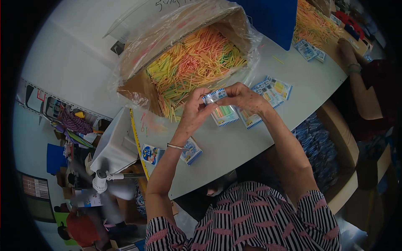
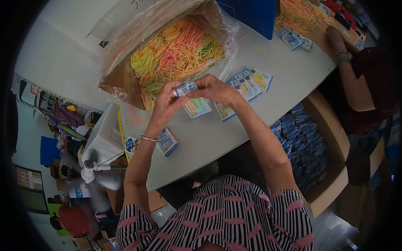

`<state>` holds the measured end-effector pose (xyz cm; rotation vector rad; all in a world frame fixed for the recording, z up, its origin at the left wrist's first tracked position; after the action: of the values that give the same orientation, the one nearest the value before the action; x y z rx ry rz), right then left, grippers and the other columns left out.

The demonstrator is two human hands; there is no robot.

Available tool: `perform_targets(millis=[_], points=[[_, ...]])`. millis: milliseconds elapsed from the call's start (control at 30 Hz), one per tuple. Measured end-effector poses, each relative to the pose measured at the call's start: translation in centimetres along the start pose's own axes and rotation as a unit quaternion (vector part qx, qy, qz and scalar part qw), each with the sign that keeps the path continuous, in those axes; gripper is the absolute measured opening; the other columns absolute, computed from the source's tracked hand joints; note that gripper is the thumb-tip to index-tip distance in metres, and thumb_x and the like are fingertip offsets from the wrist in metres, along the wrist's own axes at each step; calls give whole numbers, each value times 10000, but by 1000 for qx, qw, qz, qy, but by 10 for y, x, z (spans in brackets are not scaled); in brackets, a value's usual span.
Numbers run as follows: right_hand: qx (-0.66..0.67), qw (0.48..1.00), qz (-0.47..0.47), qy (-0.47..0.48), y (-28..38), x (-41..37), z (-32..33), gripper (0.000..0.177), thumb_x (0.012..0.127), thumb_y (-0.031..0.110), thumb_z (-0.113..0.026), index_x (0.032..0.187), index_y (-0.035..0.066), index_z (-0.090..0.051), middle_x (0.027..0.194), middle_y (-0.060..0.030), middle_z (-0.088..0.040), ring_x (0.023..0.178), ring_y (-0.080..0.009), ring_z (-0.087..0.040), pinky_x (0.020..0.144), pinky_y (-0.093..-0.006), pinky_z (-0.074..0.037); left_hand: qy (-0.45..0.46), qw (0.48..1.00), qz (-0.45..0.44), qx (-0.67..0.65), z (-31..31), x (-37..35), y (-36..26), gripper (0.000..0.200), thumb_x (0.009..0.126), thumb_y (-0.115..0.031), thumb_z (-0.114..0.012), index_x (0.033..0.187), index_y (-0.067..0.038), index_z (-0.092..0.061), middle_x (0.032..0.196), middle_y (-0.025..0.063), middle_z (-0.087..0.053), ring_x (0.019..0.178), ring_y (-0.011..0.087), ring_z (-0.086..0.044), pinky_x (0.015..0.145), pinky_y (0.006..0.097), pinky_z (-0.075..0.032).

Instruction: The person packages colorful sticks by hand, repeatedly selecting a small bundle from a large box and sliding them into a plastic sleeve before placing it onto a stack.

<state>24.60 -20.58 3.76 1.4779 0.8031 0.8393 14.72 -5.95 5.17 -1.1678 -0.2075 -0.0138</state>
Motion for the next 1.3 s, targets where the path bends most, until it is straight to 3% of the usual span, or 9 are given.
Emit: perform_targets(millis=[200, 267, 367, 467, 533, 600, 933, 1000, 1300], points=[[-265, 961, -74, 18, -14, -25, 25, 206, 730, 149, -676, 852, -10, -630, 728, -76, -601, 667, -136, -538, 633, -275, -424, 50, 996, 67, 23, -30, -7, 28, 439, 784, -72, -679, 1140, -21, -428, 967, 62, -554, 736, 87, -559, 654, 232, -480], [-520, 838, 91, -134, -49, -30, 26, 320, 701, 138, -696, 974, 9, -593, 844, -117, -600, 847, -204, -587, 728, -331, -452, 4, 997, 14, 82, -27, -14, 26, 440, 768, -84, -691, 1137, -32, -456, 988, 66, -555, 756, 108, -560, 661, 250, -486], [-583, 804, -12, -114, -42, -29, 17, 387, 708, 215, -672, 1008, 10, -537, 994, -139, -548, 1010, -293, -508, 824, -416, -403, -56, 993, -28, 99, -2, -23, 17, 371, 774, -76, -681, 1101, -34, -511, 1005, 63, -558, 789, 125, -561, 675, 262, -489], [-644, 726, 97, -223, -19, -21, -22, 368, 705, 267, -687, 930, 7, -557, 939, -136, -551, 946, -301, -514, 803, -411, -413, -114, 989, -23, 92, 39, -38, 10, 311, 780, -79, -678, 1062, -33, -554, 988, 47, -572, 798, 114, -553, 682, 251, -480], [-575, 779, 189, -163, -15, -16, -67, 361, 710, 298, -689, 901, 10, -585, 914, -128, -535, 896, -285, -509, 774, -370, -408, -145, 986, -8, 79, 58, -44, 3, 298, 783, -81, -675, 1054, -32, -560, 968, 42, -577, 803, 109, -548, 694, 245, -474], [-476, 863, 144, -91, -26, -6, -111, 350, 675, 258, -727, 890, 12, -603, 928, -132, -523, 894, -296, -510, 776, -387, -403, -177, 982, 1, 65, 66, -50, -1, 285, 786, -83, -673, 1046, -31, -566, 947, 37, -583, 807, 103, -543, 705, 240, -468], [-486, 863, 111, -83, -65, 1, -161, 303, 694, 249, -714, 848, 12, -605, 924, -119, -515, 885, -283, -504, 744, -403, -380, -190, 975, 9, 115, 88, -83, 19, 282, 799, -117, -663, 1050, -29, -571, 987, 46, -600, 898, 116, -552, 762, 263, -457], [-420, 877, 185, -140, -60, 0, -151, 257, 700, 195, -709, 833, 16, -580, 872, -120, -530, 860, -281, -519, 749, -403, -372, -200, 970, 24, 133, 92, -89, 22, 286, 803, -136, -663, 1052, -29, -570, 996, 49, -600, 904, 122, -555, 770, 267, -455], [-160, 969, 143, -119, -46, 4, -118, 296, 732, 115, -704, 913, -9, -504, 864, -167, -621, 722, -306, -609, 637, -361, -444, -46, 993, 102, 33, 83, -90, 14, 157, 868, -71, -577, 1003, 8, -590, 885, 13, -600, 788, 66, -522, 709, 210, -440]])
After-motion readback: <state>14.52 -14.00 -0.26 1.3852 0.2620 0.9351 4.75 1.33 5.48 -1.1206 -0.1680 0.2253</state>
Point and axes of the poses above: each hand's wrist, its own x-axis towards the middle knuckle, its own z-axis out of the back of the hand, y = z × x, the point moved 2 cm from there along x, towards the middle knuckle
